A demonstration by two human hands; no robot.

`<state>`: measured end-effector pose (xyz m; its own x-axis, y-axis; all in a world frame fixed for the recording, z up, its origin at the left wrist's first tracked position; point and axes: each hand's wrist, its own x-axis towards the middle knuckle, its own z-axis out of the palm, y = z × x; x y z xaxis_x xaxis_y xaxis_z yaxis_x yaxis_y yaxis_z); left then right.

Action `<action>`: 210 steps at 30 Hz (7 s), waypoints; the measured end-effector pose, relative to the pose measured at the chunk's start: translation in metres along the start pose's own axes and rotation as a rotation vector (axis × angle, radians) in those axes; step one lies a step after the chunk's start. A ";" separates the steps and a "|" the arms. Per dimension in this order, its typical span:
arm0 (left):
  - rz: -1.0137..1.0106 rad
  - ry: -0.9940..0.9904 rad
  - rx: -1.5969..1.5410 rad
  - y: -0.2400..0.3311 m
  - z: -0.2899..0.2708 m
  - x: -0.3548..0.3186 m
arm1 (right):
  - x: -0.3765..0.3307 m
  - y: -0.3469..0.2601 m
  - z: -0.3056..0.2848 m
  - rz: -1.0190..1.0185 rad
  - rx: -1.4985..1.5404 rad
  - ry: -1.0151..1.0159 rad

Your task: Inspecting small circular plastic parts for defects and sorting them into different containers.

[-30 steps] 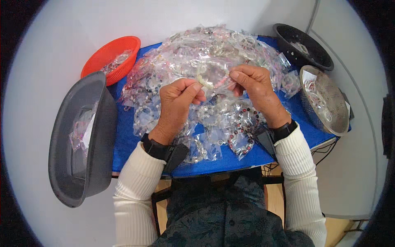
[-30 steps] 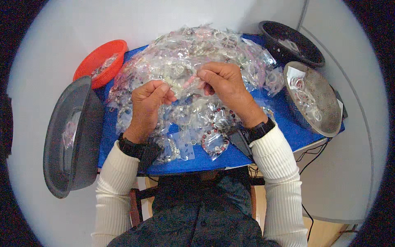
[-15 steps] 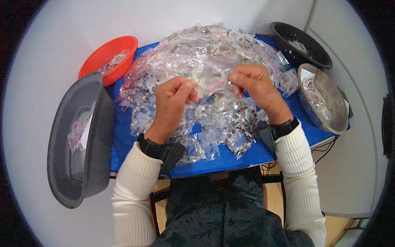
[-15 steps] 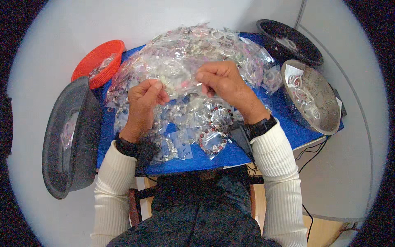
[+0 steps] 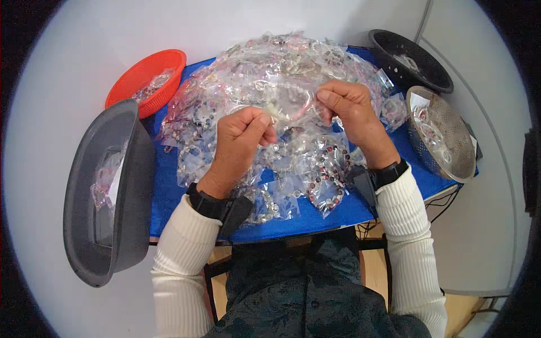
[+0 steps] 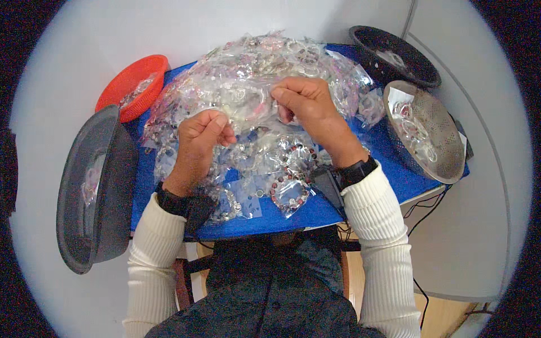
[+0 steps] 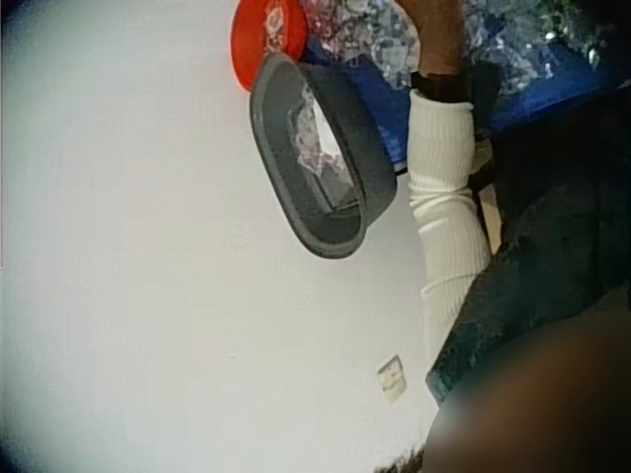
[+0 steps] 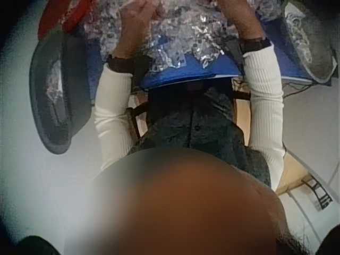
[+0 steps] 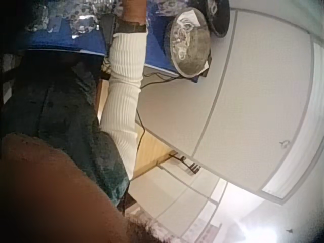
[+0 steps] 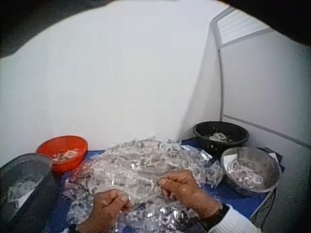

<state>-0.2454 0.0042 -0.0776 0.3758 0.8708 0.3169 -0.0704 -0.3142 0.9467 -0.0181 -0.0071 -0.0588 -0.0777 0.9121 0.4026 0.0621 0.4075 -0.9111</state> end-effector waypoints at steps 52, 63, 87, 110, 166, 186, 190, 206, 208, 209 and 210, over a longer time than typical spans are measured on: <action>0.099 0.190 -0.121 -0.003 0.002 0.004 | -0.004 -0.003 0.002 0.102 0.100 -0.111; 0.010 0.146 -0.186 -0.003 0.004 0.004 | -0.003 -0.001 0.002 0.099 0.092 -0.061; -0.052 0.069 -0.010 -0.001 -0.005 0.003 | -0.001 0.002 -0.005 0.082 -0.130 -0.146; -0.039 0.033 -0.158 -0.002 -0.007 0.003 | -0.003 0.002 0.013 0.122 -0.019 -0.073; 0.064 0.152 -0.205 -0.005 0.001 0.001 | -0.005 0.004 0.017 0.103 0.221 -0.075; 0.423 0.242 0.170 0.001 0.000 -0.006 | -0.003 -0.008 0.009 0.174 0.601 -0.186; 0.402 0.219 0.170 -0.001 0.000 -0.005 | -0.003 -0.005 0.008 0.220 0.593 -0.183; 0.284 0.205 0.037 -0.003 0.003 -0.001 | -0.003 0.008 0.013 0.154 0.247 -0.047; 0.263 0.225 0.028 -0.002 0.003 -0.002 | -0.003 0.008 0.014 0.160 0.237 -0.050; 0.263 0.225 0.028 -0.003 0.002 -0.002 | -0.003 0.008 0.014 0.165 0.228 -0.052; 0.262 0.227 0.027 -0.003 0.002 -0.001 | -0.003 0.007 0.015 0.170 0.218 -0.054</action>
<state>-0.2442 0.0034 -0.0811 0.1331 0.8202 0.5564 -0.1118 -0.5454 0.8307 -0.0320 -0.0073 -0.0679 -0.1375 0.9605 0.2420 -0.1363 0.2236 -0.9651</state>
